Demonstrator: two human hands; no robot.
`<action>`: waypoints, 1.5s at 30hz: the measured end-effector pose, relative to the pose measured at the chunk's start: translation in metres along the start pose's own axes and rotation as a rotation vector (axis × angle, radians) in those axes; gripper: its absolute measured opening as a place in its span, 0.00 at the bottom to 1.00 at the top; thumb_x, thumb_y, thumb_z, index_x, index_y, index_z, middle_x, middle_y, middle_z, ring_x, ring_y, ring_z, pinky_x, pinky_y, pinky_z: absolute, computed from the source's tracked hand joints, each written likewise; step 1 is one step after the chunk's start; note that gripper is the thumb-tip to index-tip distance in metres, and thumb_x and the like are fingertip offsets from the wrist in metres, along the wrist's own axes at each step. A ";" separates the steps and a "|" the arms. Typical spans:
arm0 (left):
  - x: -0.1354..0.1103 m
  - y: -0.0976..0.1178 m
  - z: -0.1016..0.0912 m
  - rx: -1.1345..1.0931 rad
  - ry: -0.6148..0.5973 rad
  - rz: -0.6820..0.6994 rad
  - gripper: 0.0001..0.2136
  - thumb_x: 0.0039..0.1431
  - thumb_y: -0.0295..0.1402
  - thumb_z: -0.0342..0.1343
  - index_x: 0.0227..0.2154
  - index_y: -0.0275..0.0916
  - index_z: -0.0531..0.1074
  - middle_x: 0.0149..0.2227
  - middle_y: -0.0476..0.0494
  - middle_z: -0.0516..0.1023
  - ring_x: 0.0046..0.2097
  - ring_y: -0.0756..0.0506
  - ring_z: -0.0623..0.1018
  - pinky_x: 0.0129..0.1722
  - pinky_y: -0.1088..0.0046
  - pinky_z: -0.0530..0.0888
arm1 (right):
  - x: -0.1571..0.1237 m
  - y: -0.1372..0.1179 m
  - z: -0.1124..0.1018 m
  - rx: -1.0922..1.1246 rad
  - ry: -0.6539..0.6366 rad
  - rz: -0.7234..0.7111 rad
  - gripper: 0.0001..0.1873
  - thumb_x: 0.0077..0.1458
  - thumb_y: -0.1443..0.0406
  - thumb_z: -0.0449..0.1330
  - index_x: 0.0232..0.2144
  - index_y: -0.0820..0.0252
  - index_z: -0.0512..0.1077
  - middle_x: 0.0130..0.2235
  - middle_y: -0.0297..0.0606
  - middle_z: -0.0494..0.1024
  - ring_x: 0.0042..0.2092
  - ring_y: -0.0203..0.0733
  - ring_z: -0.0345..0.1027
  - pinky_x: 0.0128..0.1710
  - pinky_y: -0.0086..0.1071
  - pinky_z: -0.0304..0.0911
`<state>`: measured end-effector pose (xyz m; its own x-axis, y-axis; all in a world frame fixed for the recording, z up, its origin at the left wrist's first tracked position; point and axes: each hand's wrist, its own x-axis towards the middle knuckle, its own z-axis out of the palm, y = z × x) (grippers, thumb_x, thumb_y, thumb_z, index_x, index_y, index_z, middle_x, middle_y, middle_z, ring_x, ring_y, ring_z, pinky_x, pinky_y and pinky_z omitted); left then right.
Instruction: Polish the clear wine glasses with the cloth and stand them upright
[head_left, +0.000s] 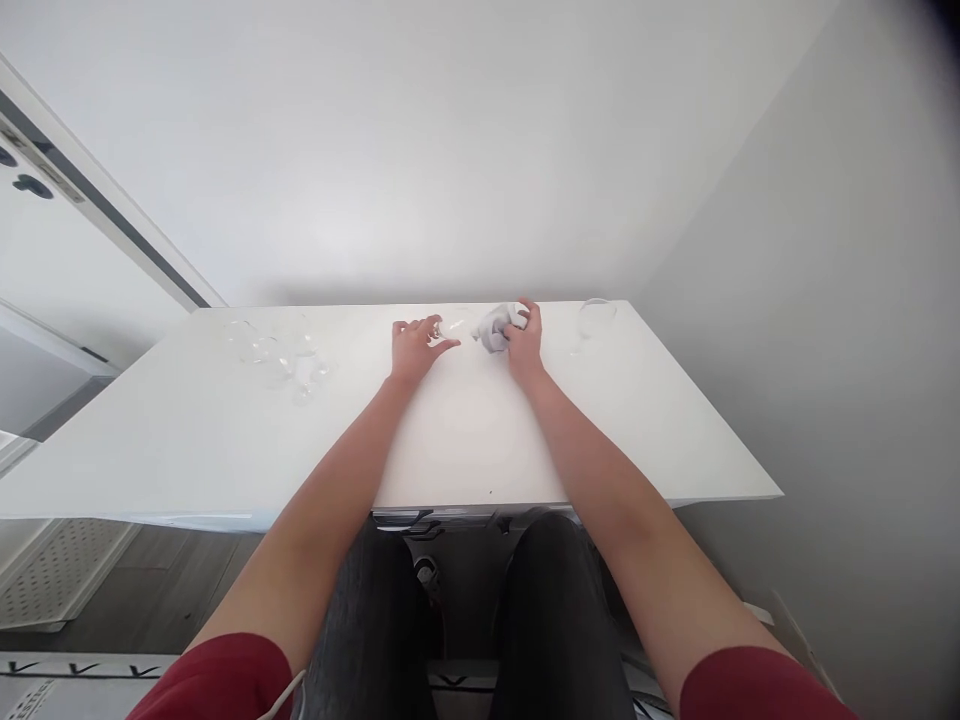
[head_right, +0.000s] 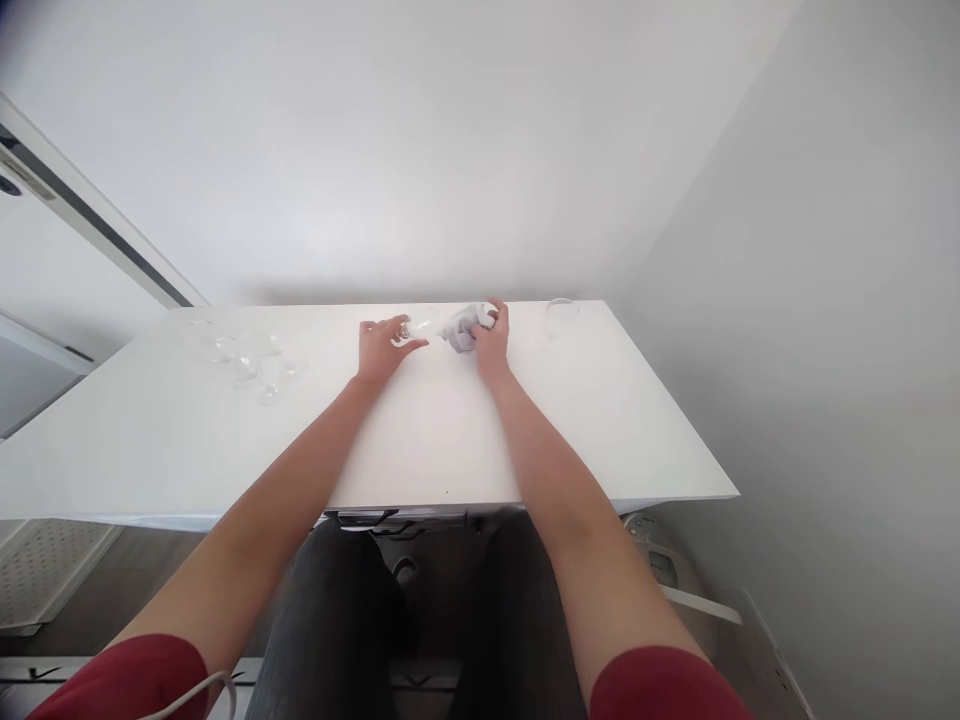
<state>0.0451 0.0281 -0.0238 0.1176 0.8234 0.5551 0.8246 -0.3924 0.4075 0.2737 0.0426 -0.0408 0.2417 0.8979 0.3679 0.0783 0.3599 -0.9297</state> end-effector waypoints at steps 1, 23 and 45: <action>0.002 -0.004 0.001 -0.018 0.009 -0.048 0.24 0.56 0.54 0.67 0.49 0.44 0.78 0.35 0.44 0.83 0.37 0.42 0.79 0.54 0.60 0.66 | 0.005 0.003 0.003 0.017 0.063 0.008 0.28 0.52 0.55 0.58 0.55 0.51 0.60 0.47 0.38 0.67 0.44 0.41 0.66 0.44 0.34 0.66; 0.004 -0.005 -0.001 0.018 -0.089 -0.043 0.20 0.54 0.53 0.69 0.42 0.45 0.80 0.35 0.46 0.83 0.39 0.40 0.79 0.46 0.62 0.67 | 0.010 0.001 0.004 -0.082 0.104 0.102 0.20 0.56 0.50 0.65 0.41 0.58 0.70 0.44 0.42 0.73 0.52 0.49 0.69 0.48 0.42 0.71; -0.005 -0.004 0.000 0.030 -0.118 0.115 0.18 0.48 0.52 0.72 0.35 0.44 0.81 0.32 0.44 0.84 0.36 0.39 0.80 0.37 0.65 0.67 | -0.011 -0.022 -0.003 0.059 -0.586 0.019 0.37 0.55 0.49 0.68 0.62 0.51 0.64 0.62 0.42 0.71 0.63 0.57 0.64 0.64 0.52 0.64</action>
<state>0.0408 0.0258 -0.0278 0.2749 0.8166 0.5075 0.8180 -0.4760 0.3229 0.2727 0.0241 -0.0239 -0.3339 0.8885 0.3148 0.0211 0.3409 -0.9399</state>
